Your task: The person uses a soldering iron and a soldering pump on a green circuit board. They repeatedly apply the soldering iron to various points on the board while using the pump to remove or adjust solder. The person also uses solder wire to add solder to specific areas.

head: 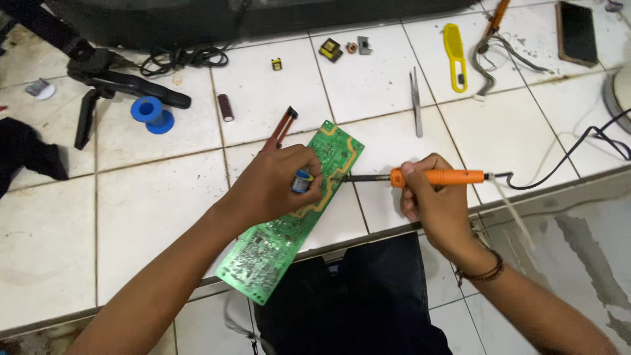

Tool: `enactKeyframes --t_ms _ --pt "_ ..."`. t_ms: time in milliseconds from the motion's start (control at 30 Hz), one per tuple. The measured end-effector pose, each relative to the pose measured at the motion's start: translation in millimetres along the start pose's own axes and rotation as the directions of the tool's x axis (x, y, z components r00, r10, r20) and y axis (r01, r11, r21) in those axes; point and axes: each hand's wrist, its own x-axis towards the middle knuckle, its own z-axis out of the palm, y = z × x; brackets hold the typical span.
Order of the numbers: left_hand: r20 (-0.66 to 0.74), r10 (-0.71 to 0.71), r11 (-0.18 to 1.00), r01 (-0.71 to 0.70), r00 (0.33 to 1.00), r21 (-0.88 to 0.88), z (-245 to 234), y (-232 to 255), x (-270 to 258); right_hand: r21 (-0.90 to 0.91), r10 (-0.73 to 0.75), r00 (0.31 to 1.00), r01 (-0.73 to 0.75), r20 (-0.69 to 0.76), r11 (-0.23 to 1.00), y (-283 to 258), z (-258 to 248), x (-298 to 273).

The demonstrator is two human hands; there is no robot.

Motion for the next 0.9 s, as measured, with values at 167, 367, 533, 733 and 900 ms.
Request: enactKeyframes --t_ms 167,367,533,733,900 --pt "0.033 0.121 0.982 -0.125 0.992 0.143 -5 6 0 -0.060 -0.188 0.982 0.188 0.007 0.980 23 -8 -14" --pt "0.048 0.159 0.975 -0.164 0.986 0.151 -2 -4 -1 -0.113 -0.442 0.891 0.431 -0.106 0.895 76 -2 -11" --pt "0.067 0.146 0.981 -0.153 0.987 0.122 -4 -2 -1 -0.106 -0.509 0.846 0.498 -0.157 0.861 82 2 -9" --pt "0.119 0.117 0.988 -0.128 0.986 0.087 -2 -8 0 -0.089 -0.499 0.856 0.491 -0.136 0.866 81 0 -7" --pt "0.104 0.125 0.982 -0.138 0.987 0.127 -2 -7 -2 -0.113 -0.527 0.833 0.515 -0.168 0.850 65 10 -13"
